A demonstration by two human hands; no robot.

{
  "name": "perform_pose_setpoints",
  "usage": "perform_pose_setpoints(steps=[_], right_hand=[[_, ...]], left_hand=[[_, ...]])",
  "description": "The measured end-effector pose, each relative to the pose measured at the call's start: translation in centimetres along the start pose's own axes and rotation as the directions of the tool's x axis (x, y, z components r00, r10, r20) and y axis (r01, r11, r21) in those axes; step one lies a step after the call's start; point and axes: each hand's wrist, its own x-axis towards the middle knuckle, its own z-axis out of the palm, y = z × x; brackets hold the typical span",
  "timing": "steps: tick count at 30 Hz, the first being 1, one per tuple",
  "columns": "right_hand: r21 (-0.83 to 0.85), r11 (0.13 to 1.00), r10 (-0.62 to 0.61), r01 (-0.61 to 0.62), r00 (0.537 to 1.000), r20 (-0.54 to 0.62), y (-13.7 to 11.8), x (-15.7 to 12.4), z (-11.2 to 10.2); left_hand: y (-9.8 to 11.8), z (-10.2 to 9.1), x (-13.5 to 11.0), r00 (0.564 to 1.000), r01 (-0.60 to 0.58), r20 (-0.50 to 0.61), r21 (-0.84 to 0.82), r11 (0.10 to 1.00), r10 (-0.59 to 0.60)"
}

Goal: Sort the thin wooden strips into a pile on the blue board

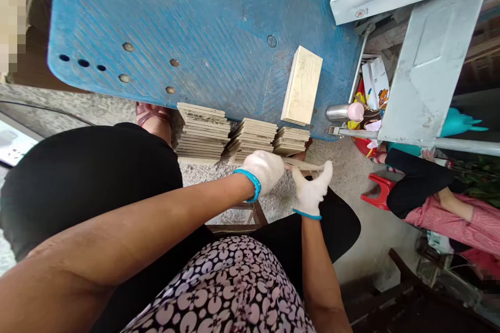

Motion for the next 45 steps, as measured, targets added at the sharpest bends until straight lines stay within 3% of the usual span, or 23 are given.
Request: perform_pose_setpoints(steps=[5,9,13,16,19,21,25,28,31,35,39,42,45], right_hand=[[0.201,0.959,-0.179,0.198,0.978,-0.108,-1.2,-1.7,-3.9],[0.273,0.904,-0.304,0.328,0.944,-0.129,-1.6,-1.4,-5.4],[0.45,0.847,-0.268,0.283,0.958,-0.098,-0.8,-0.4,-5.5],[0.517,0.846,-0.161,0.129,0.987,0.018,0.3,0.0,-4.6],[0.384,0.923,-0.084,-0.007,0.971,0.222,0.8,0.0,-3.3],[0.204,0.979,-0.049,-0.017,0.948,0.315,0.3,-0.1,-2.5],[-0.083,0.996,0.049,-0.02,0.931,0.361,-2.1,-0.4,-1.9],[-0.092,0.996,0.037,-0.005,0.935,0.352,-3.4,-0.3,-1.3],[0.068,0.994,-0.102,0.085,0.946,0.307,-3.3,0.4,-0.2],[0.237,0.949,-0.273,0.206,0.914,0.299,-2.6,3.3,1.7],[0.174,0.954,-0.283,0.243,0.923,0.261,-3.6,8.8,3.2],[0.076,0.966,-0.26,0.249,0.931,0.255,-5.7,13.3,4.3],[-0.006,0.968,-0.239,0.249,0.936,0.259,-8.1,17.1,5.8]], left_hand=[[1.7,0.6,0.6,0.978,-0.097,-0.183,0.036,0.995,0.102],[2.1,0.2,1.2,0.966,-0.203,-0.155,0.04,0.978,0.207],[2.2,-1.2,1.0,0.961,-0.228,-0.15,0.033,0.973,0.23],[2.0,-2.4,0.3,0.967,-0.197,-0.168,-0.021,0.98,0.191],[1.6,-3.4,-0.5,0.968,-0.168,-0.207,-0.121,0.978,0.141],[1.2,-3.9,-0.9,0.969,-0.154,-0.221,-0.193,0.969,0.11],[0.6,-5.1,-1.6,0.973,-0.112,-0.226,-0.324,0.939,0.038],[0.2,-6.1,-2.0,0.97,-0.094,-0.242,-0.379,0.921,0.0],[-0.2,-6.8,-2.0,0.963,-0.098,-0.268,-0.461,0.882,-0.034],[-0.8,-6.9,-1.6,0.94,-0.038,-0.306,-0.537,0.843,-0.153],[-1.0,-6.3,-1.5,0.909,0.066,-0.346,-0.43,0.9,-0.232],[-0.9,-5.5,-2.0,0.936,0.092,-0.297,-0.316,0.944,-0.191],[-0.8,-4.5,-2.3,0.969,0.132,-0.178,-0.205,0.97,-0.169]])
